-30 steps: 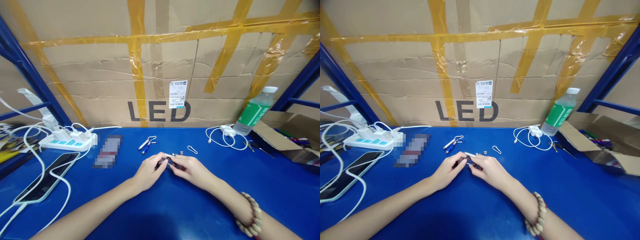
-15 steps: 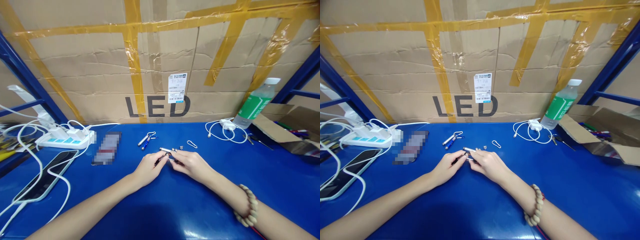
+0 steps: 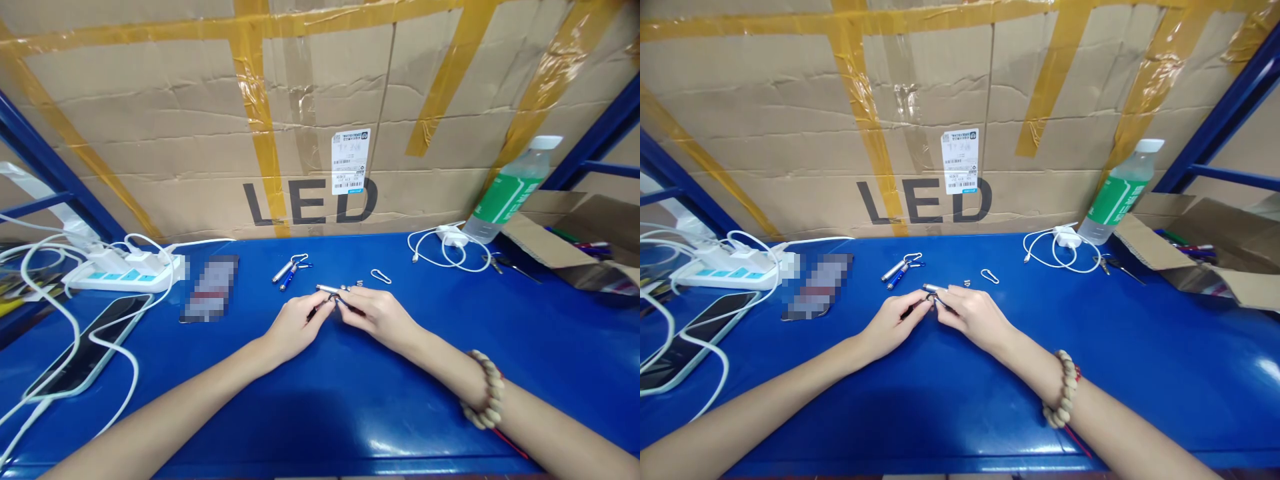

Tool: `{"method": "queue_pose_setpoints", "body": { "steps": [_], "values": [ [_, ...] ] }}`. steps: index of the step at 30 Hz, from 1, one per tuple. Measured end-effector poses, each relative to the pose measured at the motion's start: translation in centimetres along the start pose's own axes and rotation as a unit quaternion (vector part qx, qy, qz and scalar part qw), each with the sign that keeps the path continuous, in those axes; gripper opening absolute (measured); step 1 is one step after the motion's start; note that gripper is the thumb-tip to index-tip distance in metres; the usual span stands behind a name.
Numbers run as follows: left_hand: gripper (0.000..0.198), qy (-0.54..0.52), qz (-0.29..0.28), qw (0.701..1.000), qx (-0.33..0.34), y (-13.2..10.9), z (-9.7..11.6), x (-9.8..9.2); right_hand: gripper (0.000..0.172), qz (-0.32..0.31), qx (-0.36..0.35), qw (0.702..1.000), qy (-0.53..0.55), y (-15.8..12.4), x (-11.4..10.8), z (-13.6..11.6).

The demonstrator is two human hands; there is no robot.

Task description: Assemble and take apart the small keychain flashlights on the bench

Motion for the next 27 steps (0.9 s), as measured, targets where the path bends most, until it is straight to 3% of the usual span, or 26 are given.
{"method": "queue_pose_setpoints", "body": {
  "steps": [5, 12, 20, 27],
  "values": [
    [0.024, -0.002, -0.004, 1.0, -0.009, -0.1, 0.1, 0.0, 0.029, 0.008, 0.01, 1.0, -0.009, 0.2, -0.2, -0.1],
    [0.028, -0.045, -0.003, 0.997, -0.056, -0.2, -0.4, 0.0, 0.024, 0.097, 0.054, 0.994, 0.016, 0.3, -1.3, 1.1],
    [0.027, -0.03, 0.023, 0.999, 0.001, -0.4, 0.3, -0.3, 0.026, 0.124, 0.059, 0.991, 0.008, 0.2, -1.6, 0.5],
    [0.028, -0.015, 0.026, 1.0, 0.007, -0.4, 0.3, -0.2, 0.028, 0.118, 0.011, 0.992, -0.048, 0.2, -2.0, 0.1]
  ]
}}
Point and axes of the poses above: each hand's wrist, its own y-axis towards the middle knuckle, its own x-axis out of the palm, z = x × y, the point moved 5 cm from there along y, towards the middle knuckle, and after that the axes turned 3 degrees about y, right-handed, at the moved point
